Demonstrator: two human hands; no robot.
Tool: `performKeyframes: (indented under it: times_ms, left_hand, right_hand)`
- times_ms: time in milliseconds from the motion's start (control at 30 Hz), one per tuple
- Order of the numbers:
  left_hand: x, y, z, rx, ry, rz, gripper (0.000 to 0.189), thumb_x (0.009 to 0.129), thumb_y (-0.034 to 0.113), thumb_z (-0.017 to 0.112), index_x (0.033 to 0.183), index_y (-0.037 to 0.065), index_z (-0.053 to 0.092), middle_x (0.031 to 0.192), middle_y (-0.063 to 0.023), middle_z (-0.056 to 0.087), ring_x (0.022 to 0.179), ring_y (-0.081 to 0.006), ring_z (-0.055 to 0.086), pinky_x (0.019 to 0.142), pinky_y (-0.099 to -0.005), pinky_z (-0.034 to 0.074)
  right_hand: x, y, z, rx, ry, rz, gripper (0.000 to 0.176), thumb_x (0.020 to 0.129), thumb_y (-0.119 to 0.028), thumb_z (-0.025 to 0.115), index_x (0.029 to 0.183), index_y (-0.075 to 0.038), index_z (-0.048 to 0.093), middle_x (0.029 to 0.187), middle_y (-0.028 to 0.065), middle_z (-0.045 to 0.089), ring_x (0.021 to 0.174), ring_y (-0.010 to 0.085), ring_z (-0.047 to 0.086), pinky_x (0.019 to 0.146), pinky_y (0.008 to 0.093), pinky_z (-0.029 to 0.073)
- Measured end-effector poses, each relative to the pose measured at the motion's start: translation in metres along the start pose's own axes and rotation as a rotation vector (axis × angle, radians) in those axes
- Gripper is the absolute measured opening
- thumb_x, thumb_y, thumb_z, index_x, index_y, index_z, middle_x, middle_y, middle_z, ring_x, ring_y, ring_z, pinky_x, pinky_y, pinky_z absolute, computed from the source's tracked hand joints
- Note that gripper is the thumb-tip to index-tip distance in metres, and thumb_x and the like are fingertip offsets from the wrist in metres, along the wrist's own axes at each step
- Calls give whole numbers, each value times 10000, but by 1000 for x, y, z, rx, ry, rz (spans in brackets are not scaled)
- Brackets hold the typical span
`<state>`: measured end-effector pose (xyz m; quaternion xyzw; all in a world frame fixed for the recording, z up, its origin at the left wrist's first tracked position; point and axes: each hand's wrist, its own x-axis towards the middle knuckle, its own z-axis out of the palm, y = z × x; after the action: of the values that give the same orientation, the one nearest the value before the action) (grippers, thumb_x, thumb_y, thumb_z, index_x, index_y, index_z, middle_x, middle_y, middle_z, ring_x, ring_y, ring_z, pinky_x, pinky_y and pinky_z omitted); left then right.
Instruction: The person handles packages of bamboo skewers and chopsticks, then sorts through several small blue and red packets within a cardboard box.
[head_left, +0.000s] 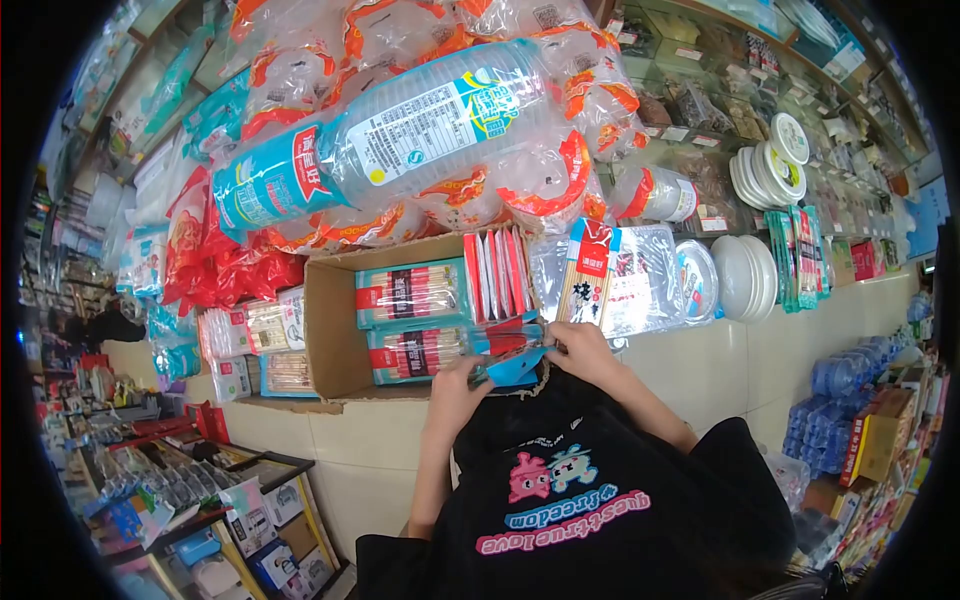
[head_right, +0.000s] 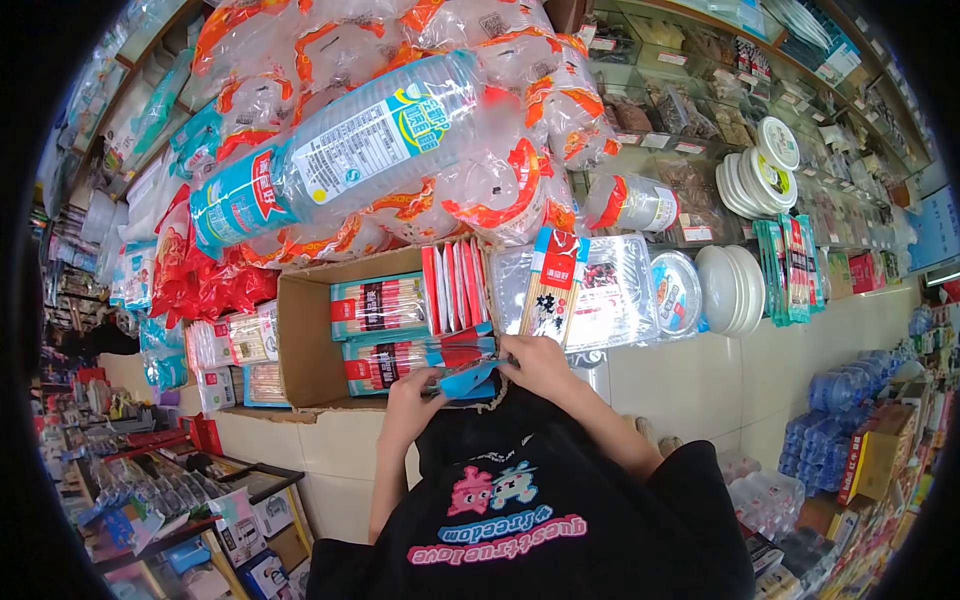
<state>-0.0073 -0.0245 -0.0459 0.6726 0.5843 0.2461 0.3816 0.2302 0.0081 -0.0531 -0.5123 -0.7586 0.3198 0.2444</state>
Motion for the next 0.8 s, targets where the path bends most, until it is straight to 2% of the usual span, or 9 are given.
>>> performKeyframes:
  times_ms: [167,233,333,433,467,567,667,767,800]
  left_hand:
    - [0,-6,-4,122,-45,23,257,715,134,714,917,-4,637,853,-185,632,803,-361,615,712,-405,486]
    - [3,-8,1,159,-17,24,204,733,86,675,908,-12,642,855,-174,640,787,-333,632,697,-391,497]
    - [7,-7,7,254,31,14,164,774,111,636,899,5,651,855,-164,641,781,-332,626,672,-402,492]
    - [7,-14,10,317,89,14,158,783,130,628,900,27,653,838,-152,638,763,-332,619,650,-407,489]
    - [7,-17,12,328,109,18,157,780,127,630,902,32,653,829,-147,637,754,-329,619,643,-405,489]
    - [5,-22,12,260,95,-117,281,749,107,654,1016,35,603,914,-139,624,743,-302,620,642,-399,490]
    - [5,-17,11,97,205,-99,475,712,90,683,1153,40,514,1055,-148,576,748,-272,617,646,-391,494]
    - [9,-2,6,11,133,-66,631,675,88,724,1233,19,437,1155,-170,519,770,-256,617,664,-381,499]
    - [10,-1,8,7,144,-40,647,672,97,735,1238,11,433,1159,-175,519,774,-254,619,662,-376,503]
  right_hand:
    - [6,2,4,-38,-36,71,184,694,-161,702,751,-58,561,687,116,618,644,314,619,583,416,480]
    - [9,2,3,-31,-55,118,180,690,-163,705,746,-60,568,679,122,619,651,319,620,589,421,479]
    - [10,7,-6,42,-157,66,202,699,-157,712,829,-64,589,741,108,612,653,275,614,599,375,482]
    - [14,14,-27,299,-106,-43,273,706,-138,723,936,-71,593,832,79,575,688,211,579,626,321,476]
    - [13,19,-35,345,-96,60,349,722,-121,722,1035,-82,574,898,60,525,719,173,536,654,288,464]
    - [10,64,-30,281,214,251,421,725,-86,719,1108,-58,546,1012,64,563,845,142,588,621,269,469]
    - [1,113,-22,62,455,302,466,750,-118,705,1159,-31,500,1028,108,554,830,183,589,702,294,477]
    - [-6,118,-19,507,426,471,552,759,-112,699,1234,-4,438,1125,132,542,904,193,595,728,307,483]
    - [-7,118,-17,525,438,468,568,763,-110,696,1250,-5,423,1148,134,533,915,195,591,732,310,484]
